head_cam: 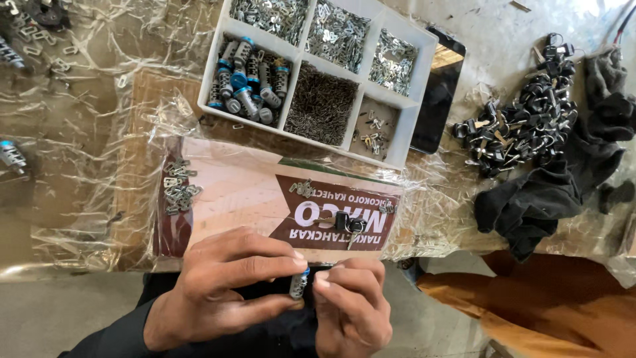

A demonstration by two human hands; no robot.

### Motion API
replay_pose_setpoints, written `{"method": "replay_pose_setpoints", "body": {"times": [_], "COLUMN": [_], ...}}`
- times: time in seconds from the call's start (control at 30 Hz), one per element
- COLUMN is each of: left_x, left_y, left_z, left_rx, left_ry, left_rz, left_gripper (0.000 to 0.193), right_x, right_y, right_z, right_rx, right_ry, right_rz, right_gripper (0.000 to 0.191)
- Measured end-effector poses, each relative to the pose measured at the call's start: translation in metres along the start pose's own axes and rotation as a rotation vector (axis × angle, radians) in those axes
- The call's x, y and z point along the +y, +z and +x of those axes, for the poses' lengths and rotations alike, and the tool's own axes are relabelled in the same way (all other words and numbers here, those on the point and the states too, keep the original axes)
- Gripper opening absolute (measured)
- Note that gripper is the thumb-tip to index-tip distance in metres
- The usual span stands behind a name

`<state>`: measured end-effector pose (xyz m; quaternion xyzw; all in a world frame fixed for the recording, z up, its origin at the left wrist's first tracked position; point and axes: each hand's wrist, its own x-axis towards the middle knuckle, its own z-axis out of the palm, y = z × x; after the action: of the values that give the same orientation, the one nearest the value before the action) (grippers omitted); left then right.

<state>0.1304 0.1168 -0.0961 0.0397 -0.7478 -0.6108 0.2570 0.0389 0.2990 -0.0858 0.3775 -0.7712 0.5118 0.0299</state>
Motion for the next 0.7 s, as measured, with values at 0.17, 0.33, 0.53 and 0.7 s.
{"method": "replay_pose_setpoints", "body": {"times": [0.17, 0.33, 0.53, 0.7], "left_x": [-0.002, -0.002, -0.001, -0.002], "left_y": [0.004, 0.006, 0.01, 0.013], "left_z": [-0.002, -0.003, -0.002, -0.002], "left_rx": [0.006, -0.003, -0.029, -0.015], "left_ry": [0.0, -0.003, -0.002, -0.011], "left_rz": [0.002, 0.012, 0.008, 0.019], "left_gripper": [0.046, 0.047, 0.047, 0.047], "right_x": [0.007, 0.01, 0.009, 0.013], "right_y": [0.002, -0.002, -0.005, -0.011], "right_z": [-0.003, -0.003, -0.002, -0.007], "right_rx": [0.026, -0.002, -0.017, -0.093], "right_ry": [0.072, 0.039, 0.03, 0.062], "right_rz": [0.161, 0.207, 0.199, 0.217], "right_gripper": [0.027, 0.025, 0.027, 0.026]}}
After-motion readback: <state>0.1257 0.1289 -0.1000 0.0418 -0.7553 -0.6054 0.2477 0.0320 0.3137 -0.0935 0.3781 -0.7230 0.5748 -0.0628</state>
